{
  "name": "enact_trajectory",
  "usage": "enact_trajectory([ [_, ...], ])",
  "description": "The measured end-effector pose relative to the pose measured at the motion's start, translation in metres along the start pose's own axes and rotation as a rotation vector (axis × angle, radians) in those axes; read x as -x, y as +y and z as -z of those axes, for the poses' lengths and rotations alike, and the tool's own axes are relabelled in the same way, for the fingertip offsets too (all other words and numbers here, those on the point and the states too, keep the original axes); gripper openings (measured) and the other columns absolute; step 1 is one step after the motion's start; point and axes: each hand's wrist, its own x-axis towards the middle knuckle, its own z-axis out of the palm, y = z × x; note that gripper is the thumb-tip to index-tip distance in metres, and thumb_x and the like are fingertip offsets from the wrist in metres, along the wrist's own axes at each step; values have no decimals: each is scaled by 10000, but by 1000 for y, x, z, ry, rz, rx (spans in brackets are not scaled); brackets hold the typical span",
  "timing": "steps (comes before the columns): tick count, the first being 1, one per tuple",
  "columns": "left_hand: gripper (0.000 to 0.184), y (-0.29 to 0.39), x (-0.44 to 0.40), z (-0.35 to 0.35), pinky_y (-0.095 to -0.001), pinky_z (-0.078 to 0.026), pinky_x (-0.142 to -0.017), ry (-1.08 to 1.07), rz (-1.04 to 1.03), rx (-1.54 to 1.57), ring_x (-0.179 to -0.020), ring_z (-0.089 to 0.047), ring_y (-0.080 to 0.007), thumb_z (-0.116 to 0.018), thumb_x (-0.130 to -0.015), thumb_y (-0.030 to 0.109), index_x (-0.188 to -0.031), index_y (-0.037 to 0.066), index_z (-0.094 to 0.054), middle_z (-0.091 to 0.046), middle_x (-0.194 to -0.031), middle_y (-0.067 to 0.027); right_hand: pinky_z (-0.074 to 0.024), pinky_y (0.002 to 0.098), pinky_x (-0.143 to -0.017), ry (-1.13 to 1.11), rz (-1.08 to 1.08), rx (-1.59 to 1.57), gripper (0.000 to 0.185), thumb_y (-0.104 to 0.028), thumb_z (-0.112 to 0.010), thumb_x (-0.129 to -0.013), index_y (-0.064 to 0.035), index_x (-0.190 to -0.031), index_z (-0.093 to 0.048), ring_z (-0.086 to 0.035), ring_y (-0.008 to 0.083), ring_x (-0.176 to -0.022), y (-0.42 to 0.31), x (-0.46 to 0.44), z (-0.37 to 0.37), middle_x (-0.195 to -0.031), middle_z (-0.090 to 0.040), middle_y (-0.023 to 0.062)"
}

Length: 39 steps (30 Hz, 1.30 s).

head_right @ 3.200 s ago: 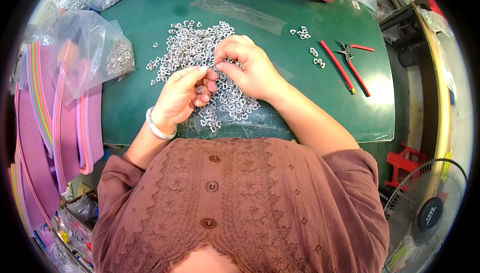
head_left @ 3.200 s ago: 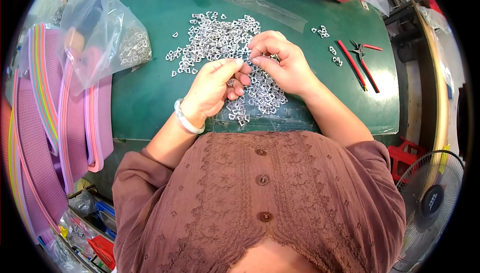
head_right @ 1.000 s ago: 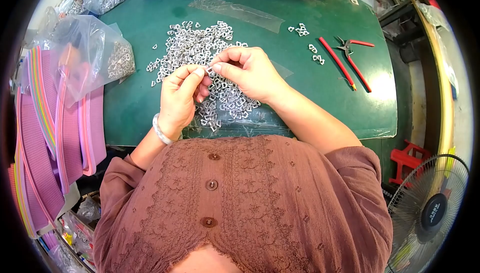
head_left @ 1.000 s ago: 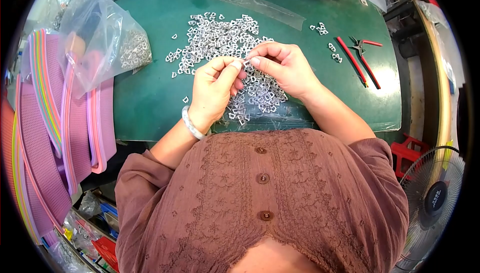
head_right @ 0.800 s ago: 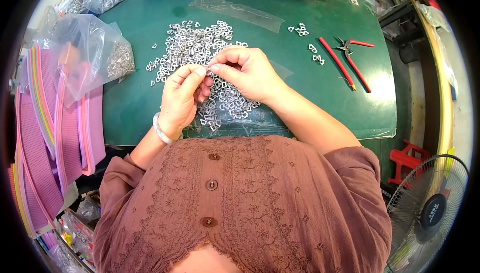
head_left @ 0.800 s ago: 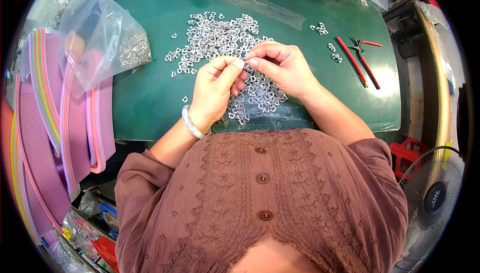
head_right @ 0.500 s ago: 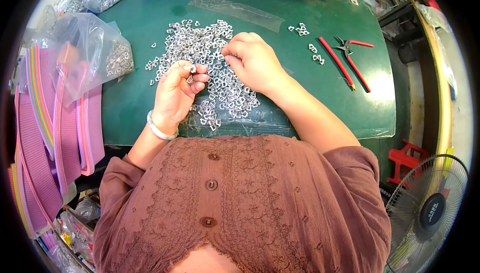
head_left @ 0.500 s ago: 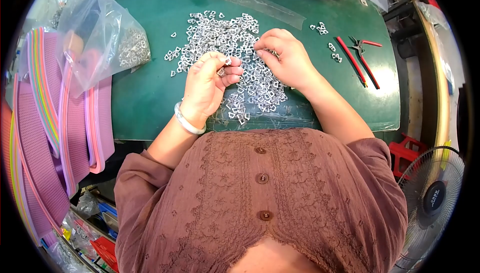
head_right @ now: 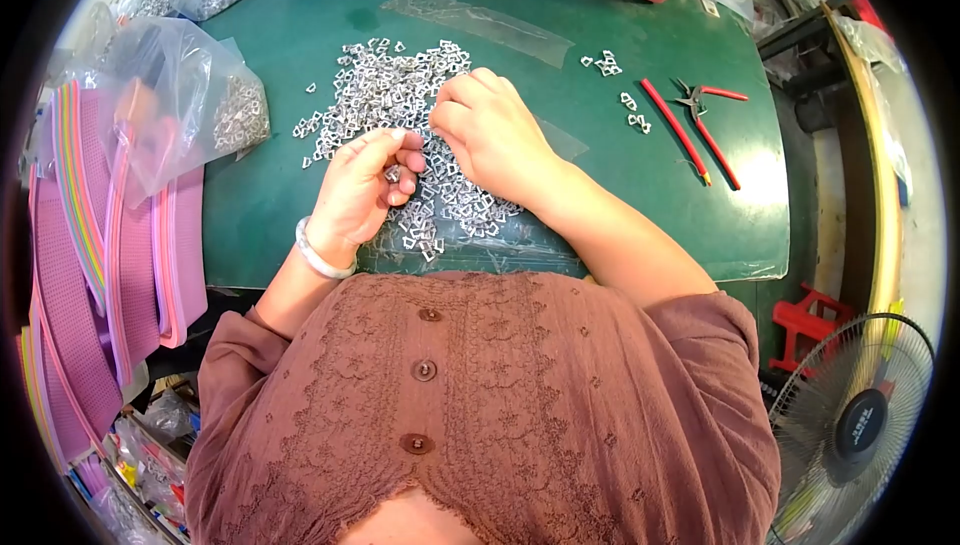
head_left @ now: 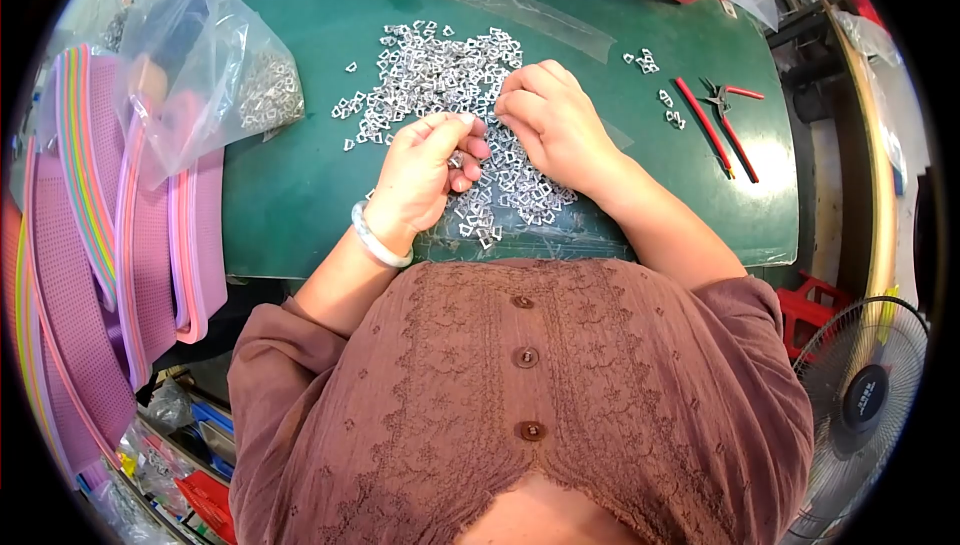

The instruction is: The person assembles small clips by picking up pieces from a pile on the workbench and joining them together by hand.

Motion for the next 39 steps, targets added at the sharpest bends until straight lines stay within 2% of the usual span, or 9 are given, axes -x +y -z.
enact_trajectory([
  [1, 155, 0, 1, -4, -185, -357, -426, 25, 18, -9, -486, -461, -80, -485, -862, 153, -836, 28, -572, -559, -660, -25, -379, 339, -719, 30, 39, -31, 66, -65, -574, -695, -51, -760, -576, -478, 239, -820, -3, -1, 2, -835, -529, 46],
  [5, 123, -3, 3, -5, -168, -339, -428, -25, -84, 8, -496, -455, -56, -499, -861, 135, -847, 42, -578, -562, -664, -16, -400, 344, -724, 86, 130, -71, 79, -51, -585, -690, -43, -765, -559, -497, 258, -822, -9, -1, 4, -836, -540, 54],
  [8, 114, -5, 2, -5, -166, -345, -436, -26, -152, -58, -504, -451, -47, -503, -863, 128, -838, 47, -578, -563, -674, -7, -426, 319, -690, 127, 9, -251, 66, -46, -578, -727, -28, -790, -569, -523, 238, -773, -11, 0, 5, -811, -548, 67],
  [11, 118, -6, 3, -6, -158, -355, -448, -12, -235, -141, -522, -457, -37, -502, -871, 137, -841, 50, -576, -562, -686, 5, -438, 274, -649, 83, -342, -569, 76, -55, -559, -780, -6, -833, -582, -541, 165, -723, -7, 7, 4, -794, -566, 69],
  [17, 124, -7, 3, -9, -143, -368, -466, -2, -330, -276, -546, -466, -24, -499, -878, 151, -846, 54, -569, -552, -688, 21, -421, 220, -612, -70, -533, -855, 133, -96, -544, -822, 19, -864, -598, -491, 56, -681, -9, 8, 6, -764, -571, 20],
  [20, 121, -8, 3, -9, -145, -368, -466, 3, -321, -295, -542, -463, -24, -500, -878, 150, -844, 57, -568, -544, -676, 25, -418, 203, -678, -165, -630, -884, 143, -103, -548, -837, 29, -873, -589, -501, 53, -745, -9, 7, 10, -813, -578, 2],
  [23, 126, -9, 2, -7, -170, -407, -522, -22, -313, -296, -572, -475, -36, -502, -868, 141, -846, 36, -568, -540, -683, 14, -414, 205, -594, -111, -642, -939, 142, -126, -570, -813, 6, -843, -617, -473, 39, -650, -9, 8, 8, -721, -573, -9],
  [32, 166, -6, 4, -7, -156, -364, -451, -60, -205, -149, -526, -469, -47, -483, -881, 180, -854, 50, -584, -545, -665, 5, -436, 215, -656, -87, -649, -1003, 146, -124, -562, -828, 14, -842, -609, -510, 54, -710, -12, 8, 9, -757, -599, 11],
  [39, 172, -5, 5, -7, -157, -358, -443, -80, -146, -53, -512, -468, -54, -474, -885, 192, -860, 56, -577, -550, -668, -2, -443, 223, -659, -42, -564, -984, 102, -63, -579, -795, 17, -852, -609, -529, 70, -719, -10, 9, 6, -778, -596, 31],
])
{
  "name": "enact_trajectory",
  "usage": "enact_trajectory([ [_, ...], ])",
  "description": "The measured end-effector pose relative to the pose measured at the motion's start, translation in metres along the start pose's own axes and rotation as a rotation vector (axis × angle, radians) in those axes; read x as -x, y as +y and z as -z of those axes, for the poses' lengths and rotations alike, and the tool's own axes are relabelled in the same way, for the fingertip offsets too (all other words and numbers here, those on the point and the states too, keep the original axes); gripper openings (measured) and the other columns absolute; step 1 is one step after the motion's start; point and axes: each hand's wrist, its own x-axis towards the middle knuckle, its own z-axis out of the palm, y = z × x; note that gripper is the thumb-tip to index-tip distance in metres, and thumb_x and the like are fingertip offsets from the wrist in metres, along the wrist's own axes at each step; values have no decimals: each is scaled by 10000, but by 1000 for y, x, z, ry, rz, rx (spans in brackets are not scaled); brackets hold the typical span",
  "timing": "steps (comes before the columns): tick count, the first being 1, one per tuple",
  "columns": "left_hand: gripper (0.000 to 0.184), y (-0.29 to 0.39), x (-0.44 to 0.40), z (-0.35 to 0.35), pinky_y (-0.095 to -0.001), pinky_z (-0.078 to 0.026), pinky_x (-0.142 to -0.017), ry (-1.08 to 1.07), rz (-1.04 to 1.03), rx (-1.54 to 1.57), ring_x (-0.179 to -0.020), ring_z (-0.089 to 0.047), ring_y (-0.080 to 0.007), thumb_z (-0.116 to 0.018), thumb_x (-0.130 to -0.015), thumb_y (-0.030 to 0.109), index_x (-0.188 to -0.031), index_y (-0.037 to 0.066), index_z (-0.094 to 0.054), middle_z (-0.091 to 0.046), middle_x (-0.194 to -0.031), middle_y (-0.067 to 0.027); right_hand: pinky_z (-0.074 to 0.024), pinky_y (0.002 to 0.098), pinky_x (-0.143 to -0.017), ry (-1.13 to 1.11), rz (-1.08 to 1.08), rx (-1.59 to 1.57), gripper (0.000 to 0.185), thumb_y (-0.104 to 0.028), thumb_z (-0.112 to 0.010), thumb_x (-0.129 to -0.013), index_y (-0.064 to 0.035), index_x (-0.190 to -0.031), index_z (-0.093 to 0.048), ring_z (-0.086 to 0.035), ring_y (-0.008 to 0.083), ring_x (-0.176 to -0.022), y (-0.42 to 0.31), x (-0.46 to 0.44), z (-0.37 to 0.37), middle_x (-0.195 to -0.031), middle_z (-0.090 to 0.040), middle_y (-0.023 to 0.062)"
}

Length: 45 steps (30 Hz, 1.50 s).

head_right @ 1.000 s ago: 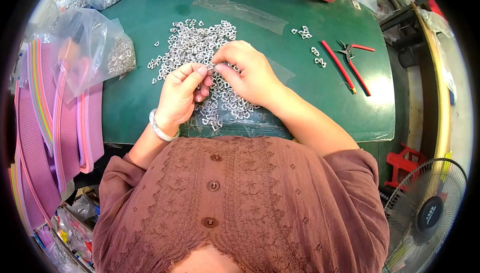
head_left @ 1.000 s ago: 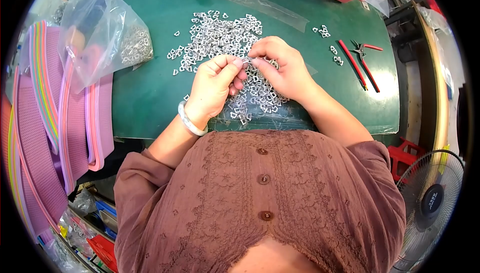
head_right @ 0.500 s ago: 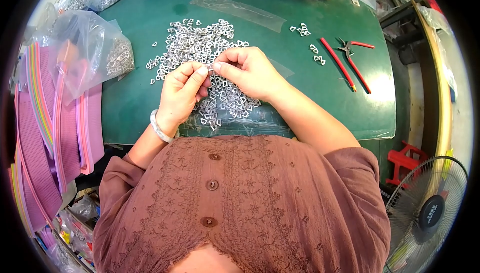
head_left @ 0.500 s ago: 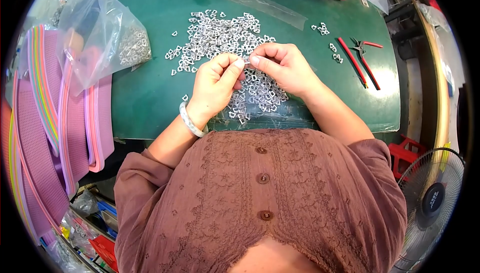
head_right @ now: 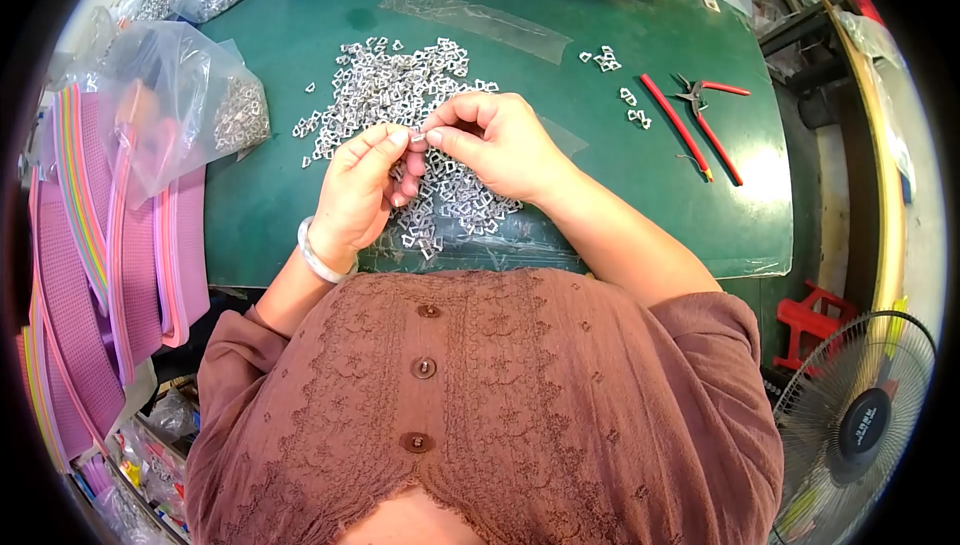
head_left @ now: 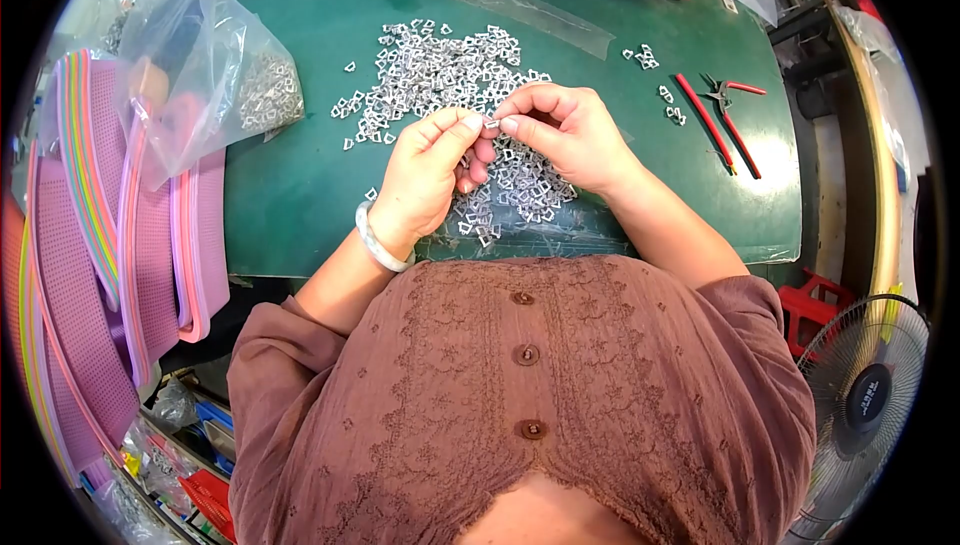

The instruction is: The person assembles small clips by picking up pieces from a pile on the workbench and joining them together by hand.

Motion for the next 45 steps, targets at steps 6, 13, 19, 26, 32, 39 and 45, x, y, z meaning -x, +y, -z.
enact_trajectory([
  [6, 154, -1, -1, 0, -164, -369, -449, -2, -13, 37, -518, -468, -55, -475, -884, 173, -860, 56, -572, -551, -677, -7, -447, 226, -656, 5, 74, 81, 99, -37, -583, -777, 9, -859, -615, -539, 81, -714, -1, 0, 0, -782, -593, 37],
  [13, 118, -2, -3, 4, -186, -397, -463, 14, 4, 104, -544, -512, -81, -488, -865, 135, -818, 53, -558, -569, -693, -31, -443, 221, -633, 115, 98, 189, 105, -48, -588, -777, 3, -864, -616, -537, 79, -695, 2, -6, 6, -783, -588, 34],
  [19, 100, 0, -4, 9, -231, -467, -557, 49, 18, 225, -647, -580, -146, -465, -852, 105, -816, 43, -535, -596, -782, -93, -435, 348, -743, 164, 322, 859, 113, -65, -586, -701, -62, -803, -633, -529, 272, -836, 7, -20, 18, -832, -580, 90],
  [26, 90, -1, -5, 15, -236, -472, -648, 5, 33, 251, -728, -576, -155, -434, -850, 96, -852, 47, -510, -585, -865, -102, -418, 334, -724, 85, 433, 1097, 92, -75, -604, -675, -88, -758, -641, -493, 247, -802, 13, -25, 10, -805, -539, 53],
  [32, 93, -1, -5, 16, -231, -465, -623, -18, 50, 255, -711, -564, -144, -447, -855, 109, -857, 42, -510, -577, -848, -87, -414, 340, -723, 76, 423, 1043, 56, -71, -600, -681, -74, -731, -625, -488, 250, -786, 15, -27, 10, -804, -540, 55],
  [39, 45, 3, -6, 15, -180, -366, -480, 172, -85, -71, -539, -456, -64, -525, -824, 85, -839, 43, -535, -535, -679, 3, -426, 357, -754, 124, 286, 830, 82, -64, -563, -728, -23, -785, -604, -527, 281, -843, 10, -26, 13, -848, -580, 109],
  [45, 150, 10, -24, 17, -275, -447, -537, 210, -408, -1081, -592, -553, -147, -584, -737, 109, -876, 86, -635, -569, -694, -48, -450, 316, -680, 113, 33, 607, 124, -114, -551, -790, 0, -822, -590, -562, 214, -730, -1, -21, 12, -801, -580, 115],
])
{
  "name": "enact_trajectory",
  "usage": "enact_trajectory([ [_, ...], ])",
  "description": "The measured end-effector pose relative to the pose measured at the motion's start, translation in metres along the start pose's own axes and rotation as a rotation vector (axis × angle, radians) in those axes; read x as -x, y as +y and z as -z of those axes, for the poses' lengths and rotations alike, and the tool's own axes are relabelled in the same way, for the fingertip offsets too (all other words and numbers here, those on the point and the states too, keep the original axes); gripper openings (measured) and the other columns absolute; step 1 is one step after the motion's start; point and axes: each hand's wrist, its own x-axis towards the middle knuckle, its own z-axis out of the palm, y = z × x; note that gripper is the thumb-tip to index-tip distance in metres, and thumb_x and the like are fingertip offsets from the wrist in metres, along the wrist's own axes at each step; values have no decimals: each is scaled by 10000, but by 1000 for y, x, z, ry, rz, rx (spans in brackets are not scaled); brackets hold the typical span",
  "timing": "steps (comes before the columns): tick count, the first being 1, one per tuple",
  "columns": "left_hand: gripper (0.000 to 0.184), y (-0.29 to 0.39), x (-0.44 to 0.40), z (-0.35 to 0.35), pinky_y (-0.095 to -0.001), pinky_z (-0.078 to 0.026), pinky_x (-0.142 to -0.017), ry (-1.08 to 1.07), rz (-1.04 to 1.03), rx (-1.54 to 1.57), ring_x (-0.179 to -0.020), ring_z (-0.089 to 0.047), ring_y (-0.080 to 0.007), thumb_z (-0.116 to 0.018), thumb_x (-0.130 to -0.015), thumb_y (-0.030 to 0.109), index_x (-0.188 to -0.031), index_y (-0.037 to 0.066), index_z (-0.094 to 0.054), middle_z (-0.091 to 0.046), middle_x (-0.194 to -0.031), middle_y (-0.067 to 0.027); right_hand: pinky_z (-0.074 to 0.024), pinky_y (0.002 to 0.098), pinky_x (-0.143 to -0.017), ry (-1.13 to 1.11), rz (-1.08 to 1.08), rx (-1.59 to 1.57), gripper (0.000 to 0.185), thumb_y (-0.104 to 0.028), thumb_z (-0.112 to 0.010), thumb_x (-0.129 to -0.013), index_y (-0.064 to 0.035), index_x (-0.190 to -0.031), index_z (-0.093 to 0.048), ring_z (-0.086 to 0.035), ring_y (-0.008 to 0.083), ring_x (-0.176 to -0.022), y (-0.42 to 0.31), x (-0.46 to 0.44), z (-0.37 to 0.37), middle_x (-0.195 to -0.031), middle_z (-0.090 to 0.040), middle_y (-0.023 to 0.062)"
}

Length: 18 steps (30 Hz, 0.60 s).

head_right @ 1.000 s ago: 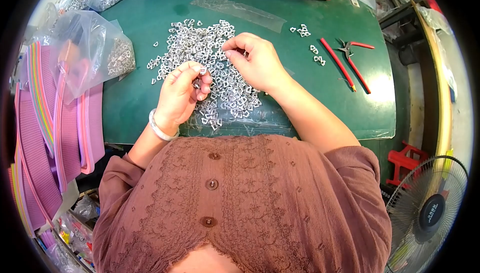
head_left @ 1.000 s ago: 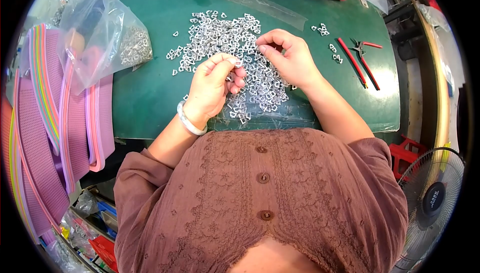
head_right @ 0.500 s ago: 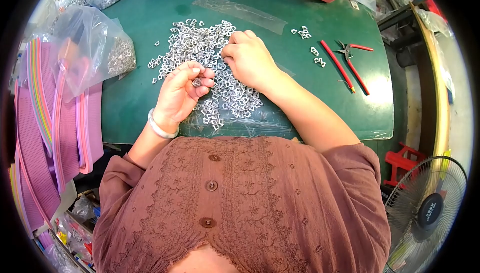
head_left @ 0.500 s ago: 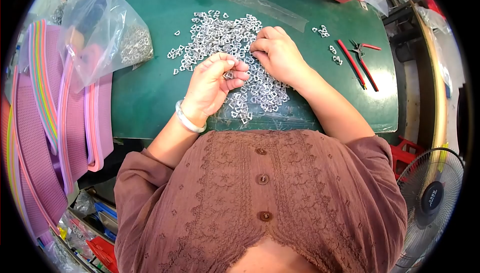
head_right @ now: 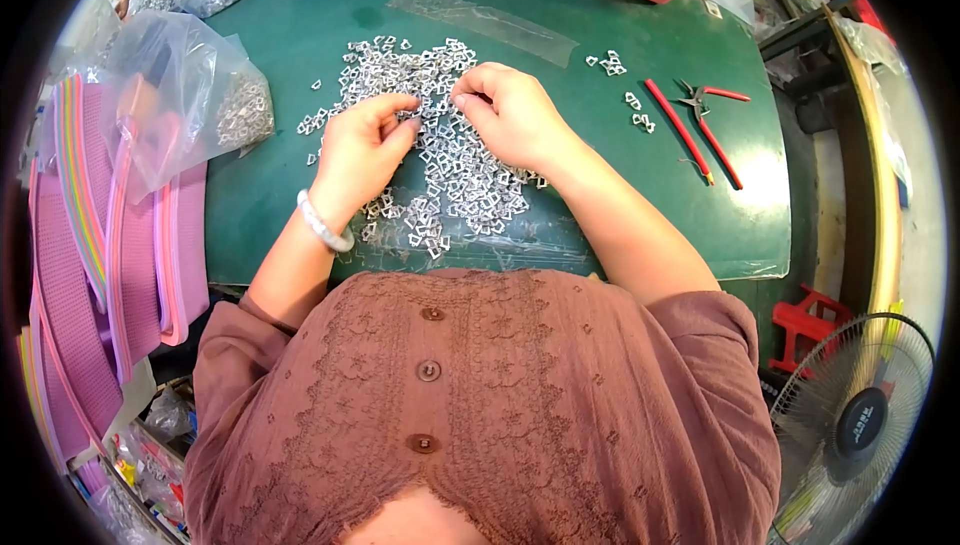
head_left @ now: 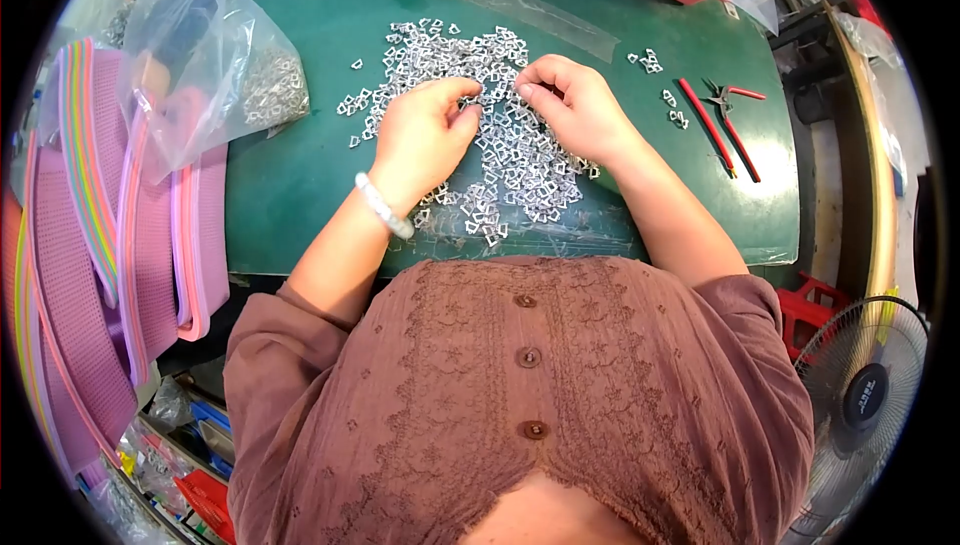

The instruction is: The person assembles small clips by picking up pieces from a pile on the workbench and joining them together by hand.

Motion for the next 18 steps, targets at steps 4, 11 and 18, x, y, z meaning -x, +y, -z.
enact_trajectory([
  [4, 145, 0, -13, -7, -350, -457, -625, -30, -214, -340, -726, -569, -263, -584, -739, 168, -851, 91, -635, -585, -783, -85, -454, 258, -625, -74, -165, -148, 132, -119, -539, -822, 3, -849, -581, -545, 121, -644, -4, 1, 5, -750, -589, 73],
  [11, 104, -6, -14, -12, -281, -429, -540, 67, -168, -41, -600, -551, -162, -514, -805, 109, -827, 35, -584, -591, -758, -73, -449, 207, -612, -95, -239, -601, 127, -87, -523, -842, 24, -891, -563, -530, 83, -643, -6, 4, 9, -749, -599, 51],
  [18, 129, 8, -5, 0, -215, -428, -546, -340, 458, 1230, -633, -549, -143, -430, -837, 92, -889, 33, -532, -584, -785, -79, -439, 200, -616, -147, -255, -673, 135, -101, -546, -836, 18, -897, -568, -520, 74, -648, -12, 8, 10, -748, -595, 40],
])
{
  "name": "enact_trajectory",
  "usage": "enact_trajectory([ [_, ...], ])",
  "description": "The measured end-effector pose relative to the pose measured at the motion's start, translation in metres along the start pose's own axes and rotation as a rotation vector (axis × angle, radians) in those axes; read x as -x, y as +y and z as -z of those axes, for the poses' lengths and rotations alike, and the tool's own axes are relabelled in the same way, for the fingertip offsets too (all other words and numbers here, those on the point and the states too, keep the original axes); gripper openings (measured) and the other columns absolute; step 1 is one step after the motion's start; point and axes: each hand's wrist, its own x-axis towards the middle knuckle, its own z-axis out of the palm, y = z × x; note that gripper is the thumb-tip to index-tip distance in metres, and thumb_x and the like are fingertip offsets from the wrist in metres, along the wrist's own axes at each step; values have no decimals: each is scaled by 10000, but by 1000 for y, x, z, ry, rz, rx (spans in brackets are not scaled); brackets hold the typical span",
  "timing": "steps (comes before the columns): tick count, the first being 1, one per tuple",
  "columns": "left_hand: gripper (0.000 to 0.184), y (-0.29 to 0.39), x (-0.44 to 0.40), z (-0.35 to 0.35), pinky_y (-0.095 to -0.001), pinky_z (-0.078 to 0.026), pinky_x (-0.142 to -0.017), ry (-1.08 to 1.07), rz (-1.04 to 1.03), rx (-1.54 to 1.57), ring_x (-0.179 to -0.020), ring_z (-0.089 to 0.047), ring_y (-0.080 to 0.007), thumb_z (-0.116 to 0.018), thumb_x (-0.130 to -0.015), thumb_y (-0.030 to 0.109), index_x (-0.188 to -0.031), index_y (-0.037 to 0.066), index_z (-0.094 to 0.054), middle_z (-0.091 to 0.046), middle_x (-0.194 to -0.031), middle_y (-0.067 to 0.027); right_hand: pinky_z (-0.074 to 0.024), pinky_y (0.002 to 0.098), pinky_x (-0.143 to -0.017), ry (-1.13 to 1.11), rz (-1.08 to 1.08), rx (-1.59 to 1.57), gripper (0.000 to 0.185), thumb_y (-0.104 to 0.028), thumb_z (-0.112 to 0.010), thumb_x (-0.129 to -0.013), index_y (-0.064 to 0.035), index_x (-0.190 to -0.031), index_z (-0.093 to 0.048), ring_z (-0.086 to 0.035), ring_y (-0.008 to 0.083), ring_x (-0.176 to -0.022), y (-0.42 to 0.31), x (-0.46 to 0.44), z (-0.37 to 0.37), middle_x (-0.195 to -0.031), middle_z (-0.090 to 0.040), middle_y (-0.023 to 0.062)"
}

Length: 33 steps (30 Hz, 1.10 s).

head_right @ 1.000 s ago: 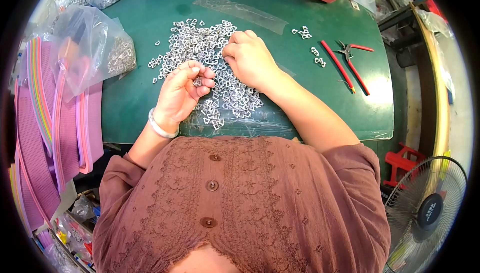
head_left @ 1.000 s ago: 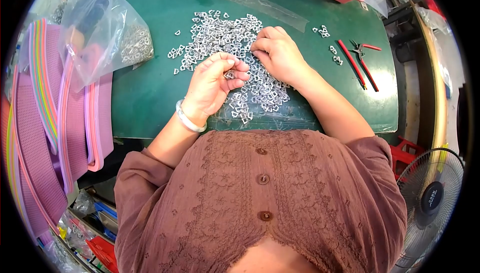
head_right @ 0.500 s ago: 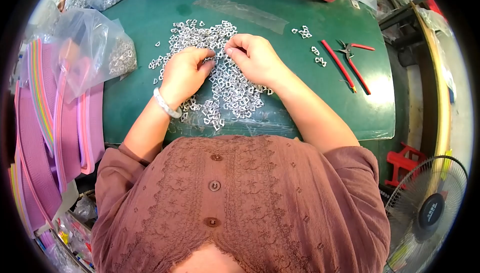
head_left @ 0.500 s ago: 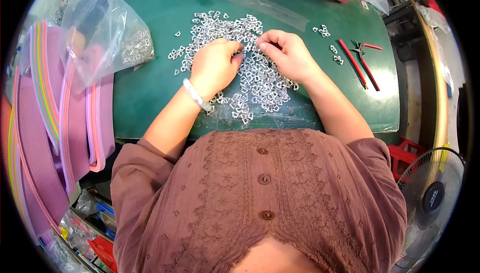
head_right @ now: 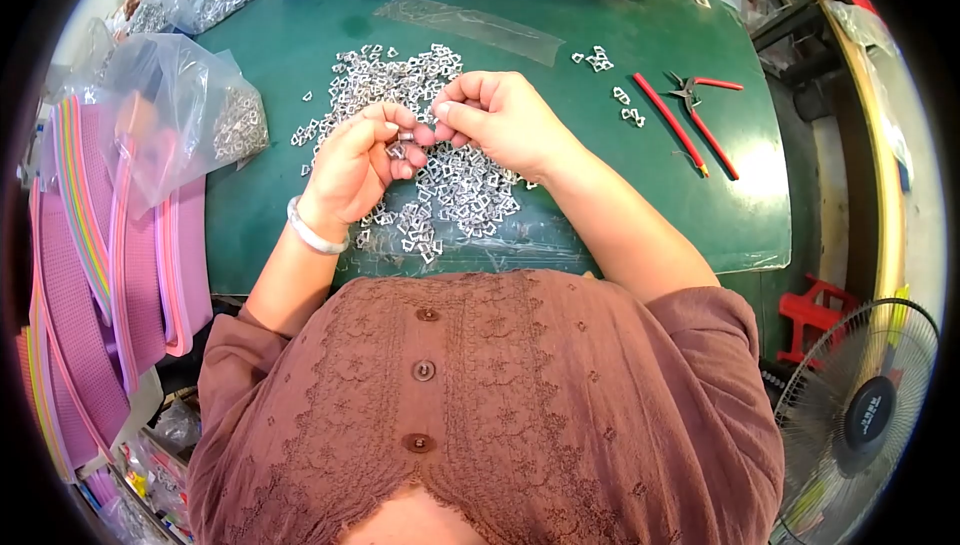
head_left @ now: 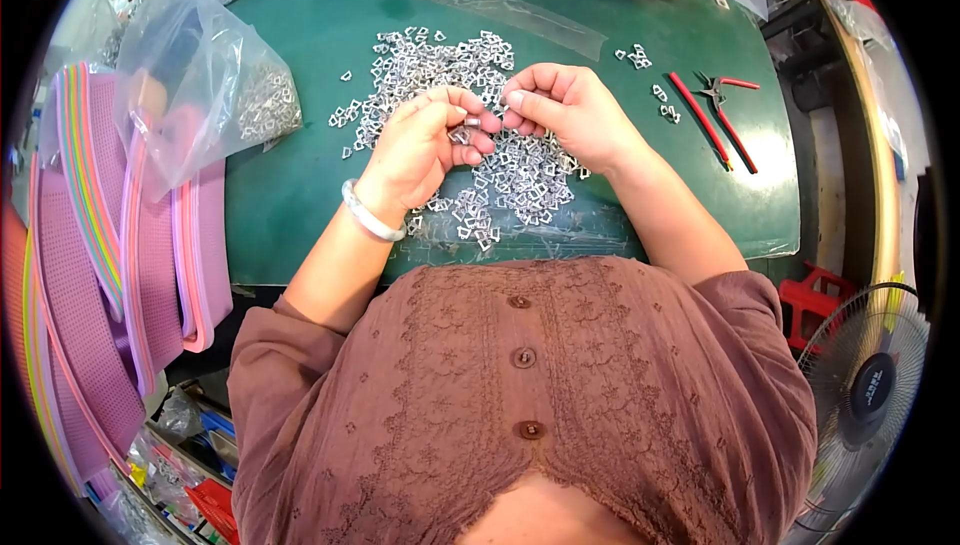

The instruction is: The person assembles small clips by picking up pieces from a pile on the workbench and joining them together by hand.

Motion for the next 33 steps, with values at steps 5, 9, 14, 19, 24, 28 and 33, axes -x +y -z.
enact_trajectory([
  [5, 110, -8, 6, -6, -201, -421, -535, 34, -33, -116, -618, -548, -112, -499, -853, 137, -870, 52, -567, -585, -747, -34, -435, 197, -614, -16, -2, 4, 133, -103, -550, -833, 13, -895, -573, -510, 67, -647, 1, 2, -4, -744, -582, 24],
  [9, 73, -11, 7, -8, -187, -410, -511, 52, -89, -151, -584, -535, -85, -523, -848, 113, -853, 63, -577, -582, -713, -10, -431, 196, -614, -40, -13, 17, 139, -115, -545, -838, 8, -895, -575, -509, 64, -647, 0, 3, -5, -739, -580, 18],
  [14, 71, -13, 8, -8, -186, -407, -505, 87, -110, -137, -569, -522, -72, -525, -847, 96, -852, 56, -584, -583, -710, -9, -423, 187, -596, -57, -21, -31, 161, -150, -532, -850, -1, -883, -584, -507, 62, -636, 3, 2, -2, -724, -584, 16],
  [19, 73, -13, 10, -10, -186, -402, -503, 112, -140, -152, -564, -514, -68, -534, -842, 93, -860, 45, -584, -583, -707, -14, -420, 190, -607, -80, -21, -11, 185, -162, -521, -858, 4, -913, -582, -511, 65, -645, 3, 3, -1, -732, -590, 17],
  [24, 72, -14, 10, -10, -185, -398, -502, 113, -152, -211, -565, -512, -67, -535, -841, 94, -856, 44, -584, -580, -705, -13, -423, 191, -609, -74, -20, -1, 193, -162, -530, -853, 5, -930, -586, -512, 64, -651, 4, 2, -1, -743, -594, 19],
  [28, 74, -15, 10, -9, -181, -394, -500, 112, -176, -274, -567, -513, -66, -533, -842, 97, -856, 46, -584, -578, -702, -9, -430, 193, -616, -82, -5, 3, 180, -151, -546, -840, 2, -926, -587, -514, 61, -659, 5, 1, 0, -748, -591, 15],
  [33, 84, -17, 9, -10, -179, -388, -491, 144, -214, -249, -560, -513, -66, -528, -846, 106, -857, 46, -587, -576, -690, -7, -427, 193, -624, -70, 27, 21, 129, -103, -577, -812, 1, -886, -592, -503, 57, -659, 5, 2, -2, -754, -582, 4],
])
